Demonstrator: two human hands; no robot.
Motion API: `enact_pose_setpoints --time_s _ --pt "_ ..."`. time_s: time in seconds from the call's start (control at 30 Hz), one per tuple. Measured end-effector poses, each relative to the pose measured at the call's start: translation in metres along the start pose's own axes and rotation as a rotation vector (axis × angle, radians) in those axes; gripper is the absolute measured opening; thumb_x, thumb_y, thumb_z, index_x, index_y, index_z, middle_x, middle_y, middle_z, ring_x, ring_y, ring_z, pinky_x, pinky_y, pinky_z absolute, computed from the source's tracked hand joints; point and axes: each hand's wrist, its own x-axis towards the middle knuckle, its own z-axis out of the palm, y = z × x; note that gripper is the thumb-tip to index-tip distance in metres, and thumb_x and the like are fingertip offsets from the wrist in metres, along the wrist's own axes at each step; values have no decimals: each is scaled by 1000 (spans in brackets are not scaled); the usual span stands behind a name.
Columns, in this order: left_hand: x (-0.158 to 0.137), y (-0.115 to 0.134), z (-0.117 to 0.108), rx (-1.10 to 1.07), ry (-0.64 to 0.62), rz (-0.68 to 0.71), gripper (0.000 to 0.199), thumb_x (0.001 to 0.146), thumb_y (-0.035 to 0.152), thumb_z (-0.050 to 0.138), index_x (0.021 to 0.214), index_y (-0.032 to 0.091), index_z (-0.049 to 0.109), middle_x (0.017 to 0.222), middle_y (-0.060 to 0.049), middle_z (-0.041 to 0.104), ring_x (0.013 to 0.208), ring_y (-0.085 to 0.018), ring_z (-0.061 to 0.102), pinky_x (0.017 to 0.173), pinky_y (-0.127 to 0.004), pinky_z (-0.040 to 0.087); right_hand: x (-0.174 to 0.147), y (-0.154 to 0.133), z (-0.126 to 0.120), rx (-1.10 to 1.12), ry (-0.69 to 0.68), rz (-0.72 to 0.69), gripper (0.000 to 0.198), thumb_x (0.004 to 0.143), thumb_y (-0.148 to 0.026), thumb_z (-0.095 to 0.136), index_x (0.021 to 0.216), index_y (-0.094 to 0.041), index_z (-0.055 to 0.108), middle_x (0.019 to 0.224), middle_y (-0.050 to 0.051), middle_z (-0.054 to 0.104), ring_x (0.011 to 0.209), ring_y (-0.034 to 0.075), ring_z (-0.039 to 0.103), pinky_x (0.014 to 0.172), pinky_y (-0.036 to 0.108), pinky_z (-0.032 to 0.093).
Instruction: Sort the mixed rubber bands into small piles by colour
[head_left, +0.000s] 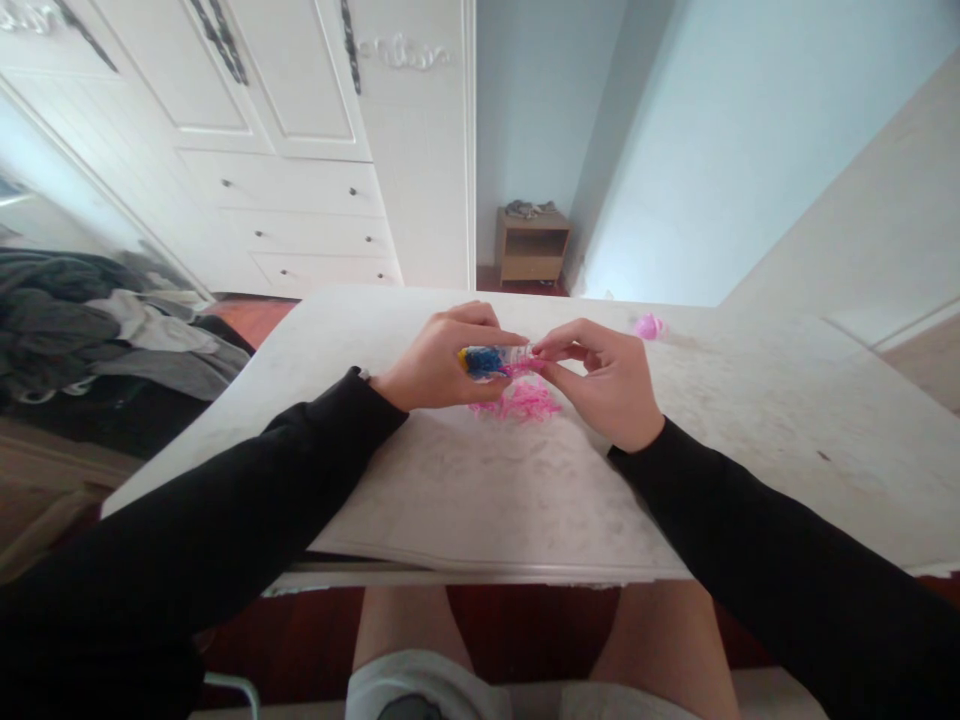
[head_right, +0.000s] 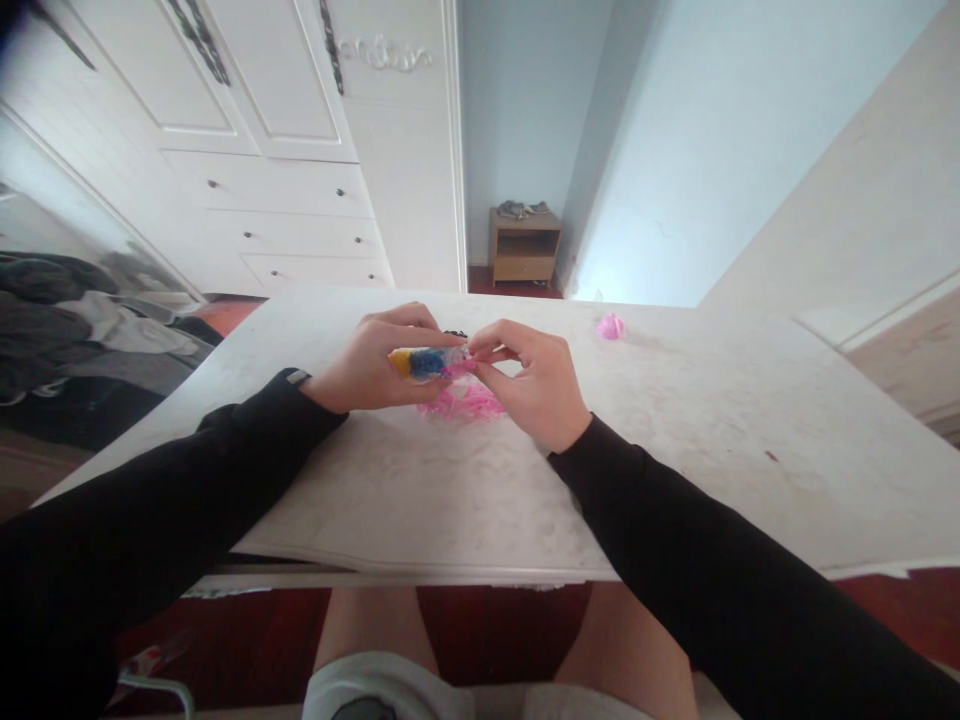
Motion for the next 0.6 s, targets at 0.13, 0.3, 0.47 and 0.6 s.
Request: enact_pose_setpoints --time_s 0.13,0.3,0.47,0.6 --pt "0 2 -1 2 -5 -19 34 75 20 75 109 20 81 85 -3 67 75 -14 63 69 -26 53 0 -6 -2 -126 -25 -81 3 89 -23 73 90 -26 75 89 2 74 87 20 69 82 39 59" --pt "0 0 0 -11 17 4 34 76 20 75 109 19 81 84 -3 67 75 -14 63 70 -27 53 1 -13 -5 -257 -43 -159 15 88 -14 63 93 -25 71 93 2 73 92 22 66 84 41 54" --pt "0 -1 0 -18 51 11 33 76 20 75 109 19 81 85 -3 68 75 -15 63 70 -28 54 3 -14 -7 -255 -39 -264 14 88 -14 60 89 -25 69 91 3 71 94 24 63 89 45 50" --pt "0 -1 0 -8 49 7 33 76 22 76 109 19 81 86 -4 68 76 -15 64 70 -28 55 4 -12 -9 -334 -49 -270 12 92 -21 61 88 -25 72 97 5 67 98 25 59 93 48 46"
